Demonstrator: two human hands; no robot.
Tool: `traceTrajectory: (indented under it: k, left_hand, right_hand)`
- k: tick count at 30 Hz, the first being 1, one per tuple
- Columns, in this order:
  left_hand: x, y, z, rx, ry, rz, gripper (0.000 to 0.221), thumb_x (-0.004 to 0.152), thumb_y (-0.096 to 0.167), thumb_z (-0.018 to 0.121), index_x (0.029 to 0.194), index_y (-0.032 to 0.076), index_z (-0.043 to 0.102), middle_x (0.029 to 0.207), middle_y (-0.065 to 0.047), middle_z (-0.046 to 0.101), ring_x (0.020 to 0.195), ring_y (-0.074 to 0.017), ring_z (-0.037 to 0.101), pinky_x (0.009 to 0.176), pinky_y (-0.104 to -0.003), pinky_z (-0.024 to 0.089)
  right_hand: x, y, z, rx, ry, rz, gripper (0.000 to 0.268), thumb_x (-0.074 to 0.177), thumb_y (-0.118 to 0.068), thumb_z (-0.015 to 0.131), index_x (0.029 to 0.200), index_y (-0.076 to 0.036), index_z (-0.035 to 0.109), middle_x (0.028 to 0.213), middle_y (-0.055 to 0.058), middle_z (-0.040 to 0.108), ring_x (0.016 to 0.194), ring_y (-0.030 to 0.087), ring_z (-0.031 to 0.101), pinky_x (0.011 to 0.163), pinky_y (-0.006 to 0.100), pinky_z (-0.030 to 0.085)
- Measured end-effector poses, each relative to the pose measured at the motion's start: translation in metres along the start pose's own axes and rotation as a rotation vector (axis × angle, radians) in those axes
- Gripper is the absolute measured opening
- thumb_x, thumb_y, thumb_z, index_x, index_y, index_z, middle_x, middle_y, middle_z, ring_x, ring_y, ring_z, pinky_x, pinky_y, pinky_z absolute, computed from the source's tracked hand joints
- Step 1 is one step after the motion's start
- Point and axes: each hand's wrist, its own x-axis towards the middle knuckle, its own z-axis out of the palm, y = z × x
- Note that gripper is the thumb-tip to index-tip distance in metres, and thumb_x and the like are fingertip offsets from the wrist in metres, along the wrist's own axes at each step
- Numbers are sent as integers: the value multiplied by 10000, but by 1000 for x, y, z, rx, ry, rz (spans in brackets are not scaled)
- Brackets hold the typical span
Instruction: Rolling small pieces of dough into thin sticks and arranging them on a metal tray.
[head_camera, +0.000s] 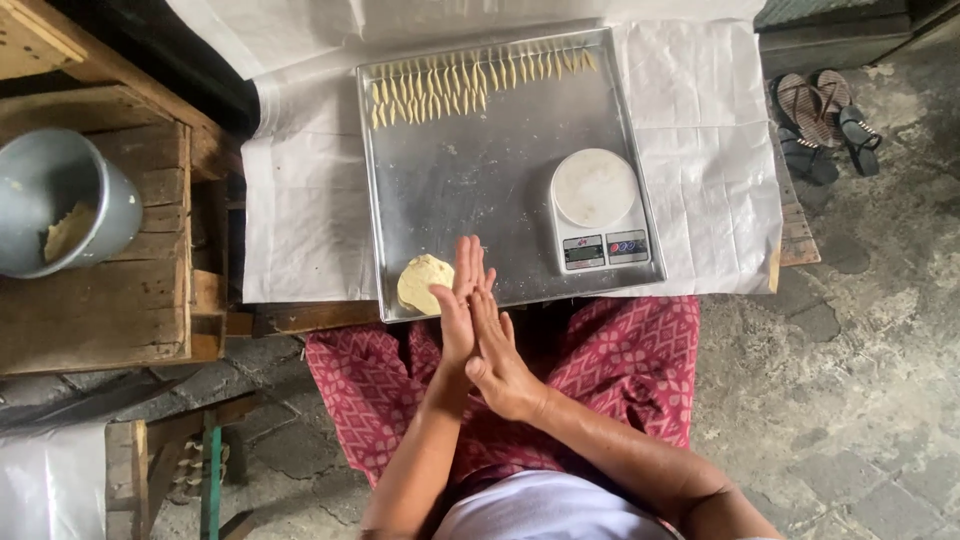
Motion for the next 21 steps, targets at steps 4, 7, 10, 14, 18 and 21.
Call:
traceTrajectory:
  k: [4,7,10,14,18,21]
  left_hand:
    - [-4,-3,0,64,-6,4,991,909,792,-2,1653,136,11,1722,-117,-9,1569,-360,-11,1238,-566,127]
    - [-8,-2,-1,122,-4,14,960,928,760,-15,1650,127,-15,1720,-126,-36,1563,-376,-24,1231,-577,126]
    - [-7,-3,0,173,-7,28,929,947,729,-27,1647,118,-40,1717,-136,-64,1558,-391,-36,1225,-589,126]
    - [-14,-9,-1,223,-35,46,916,945,731,-31,1647,142,-58,1719,-114,-87,1557,-382,-67,1231,-570,96]
    - [-21,-6,1,214,-24,38,917,950,735,-7,1643,134,-42,1718,-128,-69,1564,-375,-52,1239,-560,95]
    - [-18,5,5,200,-8,68,919,957,740,29,1635,122,-19,1717,-149,-42,1574,-364,-29,1252,-545,92]
  right_hand:
    - [21,25,-13,76,104,27,880,1039,-629,221,1638,-33,-26,1701,235,-72,1528,438,-126,1184,658,-20]
    - [31,2,-20,103,128,42,912,1019,-664,191,1635,-22,-12,1696,251,-43,1532,444,-93,1183,673,2]
    - [14,-7,-6,78,112,-58,939,1012,-677,217,1627,3,17,1691,267,-18,1528,451,-70,1199,630,10]
    - [-8,11,8,62,133,-165,897,1032,-648,256,1637,-20,49,1714,182,33,1552,370,-10,1248,505,55]
    - [15,20,-5,210,184,-105,853,1064,-544,224,1598,89,20,1662,339,18,1525,490,4,1239,586,52]
    - [20,19,-10,166,207,-48,769,1081,-507,184,1629,10,35,1698,246,14,1551,398,4,1255,522,83]
